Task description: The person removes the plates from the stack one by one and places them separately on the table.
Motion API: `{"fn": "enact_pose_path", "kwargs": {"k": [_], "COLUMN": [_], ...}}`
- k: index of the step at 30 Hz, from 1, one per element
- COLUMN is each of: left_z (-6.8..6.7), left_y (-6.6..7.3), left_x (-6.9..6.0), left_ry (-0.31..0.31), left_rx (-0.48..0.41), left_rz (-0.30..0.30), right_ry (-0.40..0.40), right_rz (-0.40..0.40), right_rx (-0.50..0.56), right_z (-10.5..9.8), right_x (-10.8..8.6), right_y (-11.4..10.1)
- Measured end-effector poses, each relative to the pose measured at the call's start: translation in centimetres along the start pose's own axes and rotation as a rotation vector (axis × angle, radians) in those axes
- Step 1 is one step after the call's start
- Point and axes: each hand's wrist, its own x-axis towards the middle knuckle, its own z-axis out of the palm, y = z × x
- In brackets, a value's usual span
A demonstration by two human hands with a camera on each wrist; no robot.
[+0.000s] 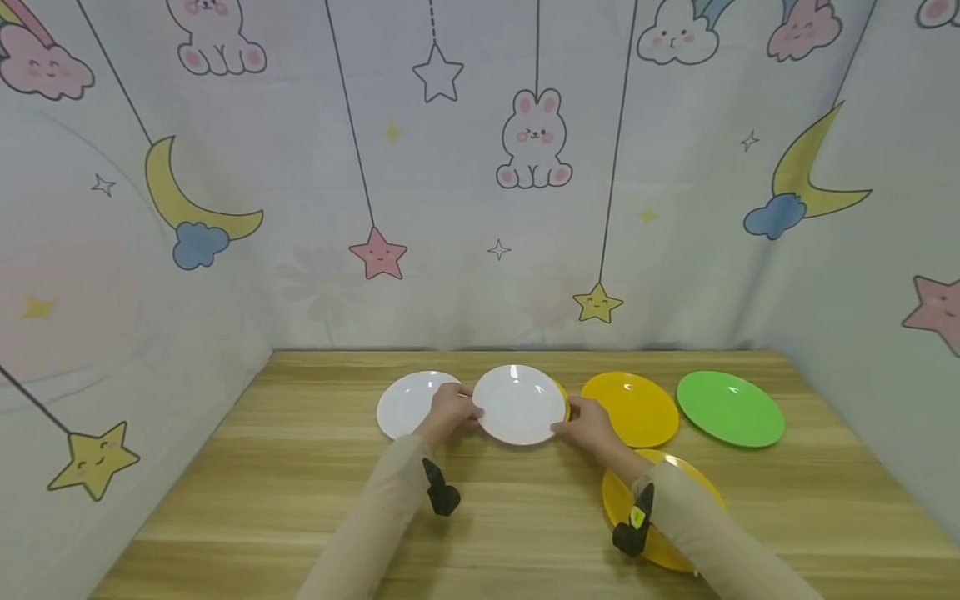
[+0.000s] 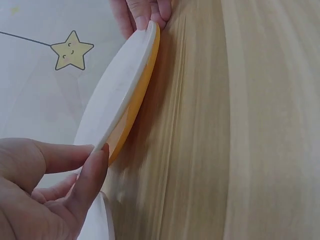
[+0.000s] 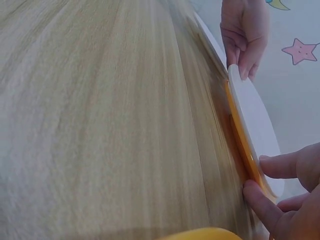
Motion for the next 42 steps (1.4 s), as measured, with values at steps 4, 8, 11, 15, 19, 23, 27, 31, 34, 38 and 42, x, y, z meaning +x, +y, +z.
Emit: {"fn": "enact_pose_path", "kwargs": {"k": [4,8,11,15,19,23,27,31,34,38,42], "left_z": [-0.3,-0.5,-0.6,-0.5,-0.7,-1.5,-2.5,-3.1,-3.5,-4.3,-5.4], "left_y": [0.0,0.0,0.0,-0.1,-0.2,-0.2,-0.1,-0.2,-0.1,0.1,0.3], "left_x": [-0.2,-0.3,-0.2,-0.1,-0.1,-0.1,-0.1,-0.1,-0.2,-0.5,-0.8], "left_ry": [-0.023,-0.037,-0.039,-0.031,-0.014,0.005,0.014,0.019,0.025,0.034,0.034], "left_rx": [-0.036,-0.057,-0.077,-0.113,-0.149,-0.114,-0.084,-0.112,-0.13,-0.129,-0.123], "left_rz": [0.011,0.032,0.043,0.063,0.088,0.098,0.097,0.106,0.106,0.103,0.105], "right_ry": [-0.007,-0.016,-0.013,-0.009,-0.006,-0.002,0.003,0.005,0.001,-0.001,-0.003], "right_rz": [0.022,0.035,0.03,0.028,0.013,-0.006,-0.024,-0.024,-0.015,-0.016,-0.012], "right_rx": [0.022,0.058,0.067,0.067,0.07,0.072,0.067,0.062,0.061,0.058,0.06], "right_z": [0.0,0.1,0.2,0.3,0.3,0.2,0.2,0.1,0.1,0.0,0.1], "right_x": [-0.1,-0.2,-0.1,-0.1,-0.1,-0.1,0.0,-0.1,-0.2,-0.3,-0.3], "right_y": [-0.2,-0.3,-0.3,-0.1,-0.1,-0.1,0.0,0.0,0.1,0.1,0.1]}}
